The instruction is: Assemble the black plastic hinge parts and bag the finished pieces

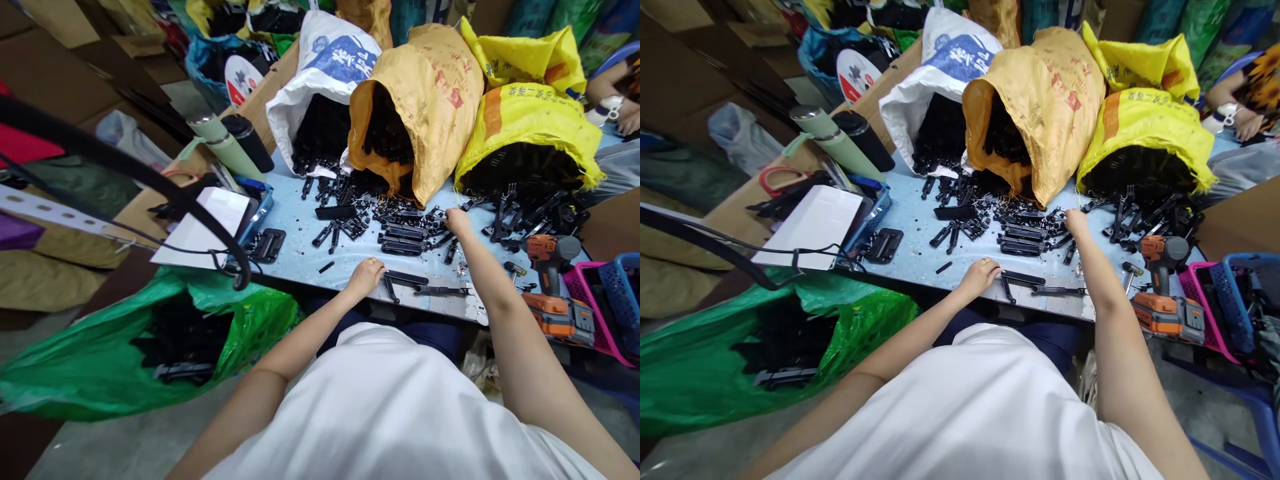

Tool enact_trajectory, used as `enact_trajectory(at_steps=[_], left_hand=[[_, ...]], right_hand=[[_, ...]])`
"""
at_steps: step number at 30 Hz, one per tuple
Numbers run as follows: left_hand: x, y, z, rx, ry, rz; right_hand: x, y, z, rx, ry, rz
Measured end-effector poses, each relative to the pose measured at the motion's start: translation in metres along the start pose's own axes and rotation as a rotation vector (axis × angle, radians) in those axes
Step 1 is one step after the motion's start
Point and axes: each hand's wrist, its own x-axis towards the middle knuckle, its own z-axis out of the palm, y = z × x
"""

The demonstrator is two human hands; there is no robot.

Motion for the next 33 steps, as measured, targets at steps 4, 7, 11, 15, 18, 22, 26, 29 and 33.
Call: enact_trajectory(at_steps=[4,7,11,15,18,22,26,29,33], left_hand=[[0.007,0.005,-0.003,0.065,-0.077,0.055],[0.014,0.005,0.000,0.098,-0.107,0.134],[0.011,0.001,0.016,0.154,-0.040,0.250],[-0.001,-0.005,0.032,0.154,0.065,0.357],[-0.007,-0.010,0.037,0.154,0.163,0.405],[-0.008,-0.012,0.039,0.164,0.212,0.415],[-0.009,-0.012,0.039,0.181,0.261,0.442],[-0.010,-0.012,0.038,0.177,0.254,0.436],[-0.010,-0.011,0.034,0.150,0.230,0.416]], right_hand=[[-0.032,0.002,0.001,0.170,0.188,-0.065],[-0.070,0.000,0.005,0.402,0.287,-0.157],[-0.124,-0.006,0.015,0.661,0.278,-0.273],[-0.162,-0.015,0.031,0.833,0.256,-0.312],[-0.176,-0.024,0.045,0.886,0.287,-0.305],[-0.181,-0.032,0.058,0.866,0.466,-0.305],[-0.183,-0.033,0.066,0.809,0.580,-0.333],[-0.184,-0.033,0.070,0.761,0.632,-0.348],[-0.184,-0.031,0.075,0.701,0.632,-0.373]])
